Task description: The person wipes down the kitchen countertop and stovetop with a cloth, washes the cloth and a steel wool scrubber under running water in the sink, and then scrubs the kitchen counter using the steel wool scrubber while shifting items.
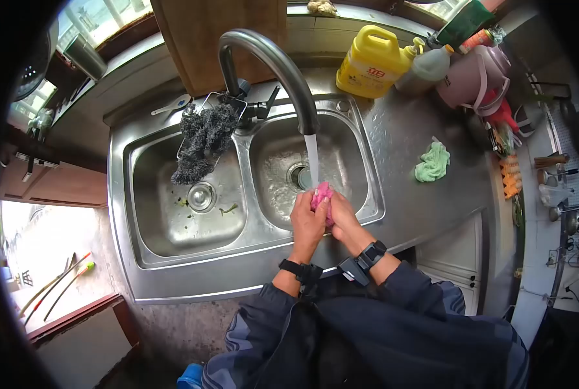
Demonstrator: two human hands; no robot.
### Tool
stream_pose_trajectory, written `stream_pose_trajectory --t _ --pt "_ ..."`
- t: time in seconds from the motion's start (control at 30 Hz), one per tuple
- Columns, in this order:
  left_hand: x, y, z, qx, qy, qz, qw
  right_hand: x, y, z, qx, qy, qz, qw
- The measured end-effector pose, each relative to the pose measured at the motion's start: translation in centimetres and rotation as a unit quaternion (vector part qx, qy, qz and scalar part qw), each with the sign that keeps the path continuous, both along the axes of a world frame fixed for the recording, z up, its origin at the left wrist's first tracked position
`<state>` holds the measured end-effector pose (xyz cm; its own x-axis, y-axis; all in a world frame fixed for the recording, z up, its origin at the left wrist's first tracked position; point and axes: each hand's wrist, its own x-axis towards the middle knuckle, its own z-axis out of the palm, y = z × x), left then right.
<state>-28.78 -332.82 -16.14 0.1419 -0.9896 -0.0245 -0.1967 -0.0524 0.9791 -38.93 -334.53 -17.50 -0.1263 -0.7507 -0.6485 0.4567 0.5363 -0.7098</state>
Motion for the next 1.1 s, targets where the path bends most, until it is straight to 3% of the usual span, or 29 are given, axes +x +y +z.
stream_pose_trajectory --t 0.07,0.17,0.2,0.33,0.37,0.4,0.47,0.5,0.63,0.73,0.8,0.87,0.93,1.0,1.03,1.07,1.1 --pt "-0.2 -0.6 -0.9 0.009 -0.024 -0.013 1.0 -0.3 -0.5 1.4 0.023 -0.005 0.013 1.0" --pt "-0.8 -1.8 -1.6 0.113 0.026 0.067 0.991 -2.0 -1.2 -0.7 0.005 -0.053 0.094 0.994" --pt "-1.3 -2.0 -2.3 0.12 0.059 0.066 0.989 -1.3 -1.1 1.9 0.014 -0.069 0.096 0.993" --pt "0.4 -2.9 -7.7 0.167 0.142 0.063 0.974 -2.9 -0.9 -0.1 -0.026 -0.094 0.098 0.99" --pt "0.2 -2.3 -4.1 0.178 0.295 0.074 0.936 -2.7 -0.6 1.8 0.002 -0.056 0.092 0.994" --pt "0.3 -1.7 -4.2 0.152 0.292 0.062 0.942 -3.5 -0.5 0.5 -0.004 -0.069 0.114 0.991" --pt "0.1 -0.9 -3.5 0.218 0.262 0.123 0.932 -4.0 -0.2 0.4 0.032 -0.034 0.098 0.994" --pt "0.3 -0.7 -2.7 0.234 0.274 0.123 0.925 -5.2 -0.2 -0.4 0.027 -0.062 0.167 0.984" --pt "-0.5 0.8 0.8 0.199 0.315 0.098 0.923 -4.1 -0.8 0.8 0.165 -0.074 0.079 0.98" --pt "-2.3 1.2 1.4 0.097 0.136 0.084 0.982 -4.3 -1.1 -0.2 0.112 -0.302 0.213 0.922" --pt "-3.0 1.6 2.5 0.088 0.051 0.054 0.993 -1.4 -0.1 4.5 0.101 -0.189 0.117 0.97" --pt "-2.9 1.6 5.2 0.12 -0.041 0.008 0.992 -5.4 0.6 -1.0 0.009 -0.25 0.203 0.947" --pt "-3.2 2.2 6.4 0.062 -0.066 0.011 0.996 -7.2 -0.3 -7.4 -0.048 -0.251 0.21 0.944" --pt "-3.7 2.3 5.1 0.007 -0.13 -0.005 0.991 -6.4 -1.0 -5.6 -0.05 -0.338 0.248 0.907" --pt "-3.4 2.2 3.9 -0.061 -0.161 0.009 0.985 -5.8 -0.8 -5.2 -0.042 -0.389 0.215 0.895" --pt "-3.4 2.0 3.1 -0.132 -0.179 0.01 0.975 -5.2 -0.7 -6.0 -0.006 -0.332 0.173 0.927" --pt "-3.1 1.9 3.1 -0.11 -0.191 0.009 0.975 -4.7 -1.0 -6.2 0.03 -0.292 0.172 0.94"
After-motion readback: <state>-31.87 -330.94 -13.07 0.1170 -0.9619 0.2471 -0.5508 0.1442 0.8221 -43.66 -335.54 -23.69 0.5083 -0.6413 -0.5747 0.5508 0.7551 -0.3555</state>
